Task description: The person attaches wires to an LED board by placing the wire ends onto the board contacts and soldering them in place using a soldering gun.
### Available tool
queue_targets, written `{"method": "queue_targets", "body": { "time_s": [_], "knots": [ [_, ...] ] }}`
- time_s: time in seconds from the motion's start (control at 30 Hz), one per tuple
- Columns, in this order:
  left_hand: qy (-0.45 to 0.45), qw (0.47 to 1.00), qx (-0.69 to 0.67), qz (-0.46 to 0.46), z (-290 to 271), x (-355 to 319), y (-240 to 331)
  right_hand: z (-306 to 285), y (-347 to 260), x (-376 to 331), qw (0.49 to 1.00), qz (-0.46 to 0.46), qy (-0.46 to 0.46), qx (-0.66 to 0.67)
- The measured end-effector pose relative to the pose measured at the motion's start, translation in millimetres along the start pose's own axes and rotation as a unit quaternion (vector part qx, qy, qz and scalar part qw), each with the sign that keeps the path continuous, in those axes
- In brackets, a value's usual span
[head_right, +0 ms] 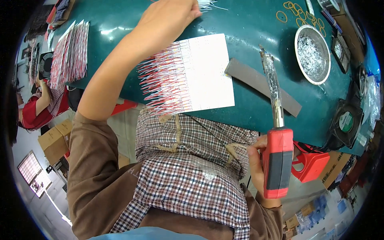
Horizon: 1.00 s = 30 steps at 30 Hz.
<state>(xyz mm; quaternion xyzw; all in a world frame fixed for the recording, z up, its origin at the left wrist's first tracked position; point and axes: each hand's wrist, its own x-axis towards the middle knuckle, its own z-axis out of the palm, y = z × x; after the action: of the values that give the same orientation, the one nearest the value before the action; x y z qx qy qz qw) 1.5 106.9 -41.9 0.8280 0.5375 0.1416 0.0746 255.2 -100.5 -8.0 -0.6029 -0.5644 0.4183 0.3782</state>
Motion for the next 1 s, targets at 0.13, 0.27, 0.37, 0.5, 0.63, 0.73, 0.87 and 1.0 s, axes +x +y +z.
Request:
{"method": "queue_targets", "body": {
  "time_s": [0.13,0.27,0.37,0.5,0.63,0.73,0.87,1.0],
  "knots": [
    [0.062,0.995,-0.059,0.057,-11.5,-6.3,0.3,-3.2,1.6,-8.9,0.998,0.05,-0.019,0.017],
    [0.062,0.993,-0.095,0.031,-10.1,-0.2,-1.6,1.8,6.7,-10.5,0.998,0.033,-0.023,0.048],
    [0.058,0.992,-0.106,-0.019,-7.9,4.8,1.8,0.2,8.9,-16.8,0.997,0.062,-0.029,0.047],
    [0.045,0.995,-0.08,-0.043,-3.3,7.7,2.3,0.8,7.3,-17.3,0.997,0.05,-0.025,0.045],
    [0.049,0.999,0.003,-0.009,6.3,7.2,-1.4,0.8,6.7,-19.5,0.993,0.092,-0.025,0.07],
    [0.069,0.997,0.018,0.004,9.0,5.9,-0.3,-1.9,5.3,-19.8,0.993,0.095,-0.021,0.073],
    [0.104,0.994,-0.006,0.022,1.4,-0.4,-0.2,0.7,6.1,-20.7,0.988,0.117,-0.017,0.099],
    [0.124,0.991,-0.021,0.033,5.9,4.3,-2.6,-0.4,8.9,-19.8,0.995,0.081,-0.043,0.047]
  ]
}}
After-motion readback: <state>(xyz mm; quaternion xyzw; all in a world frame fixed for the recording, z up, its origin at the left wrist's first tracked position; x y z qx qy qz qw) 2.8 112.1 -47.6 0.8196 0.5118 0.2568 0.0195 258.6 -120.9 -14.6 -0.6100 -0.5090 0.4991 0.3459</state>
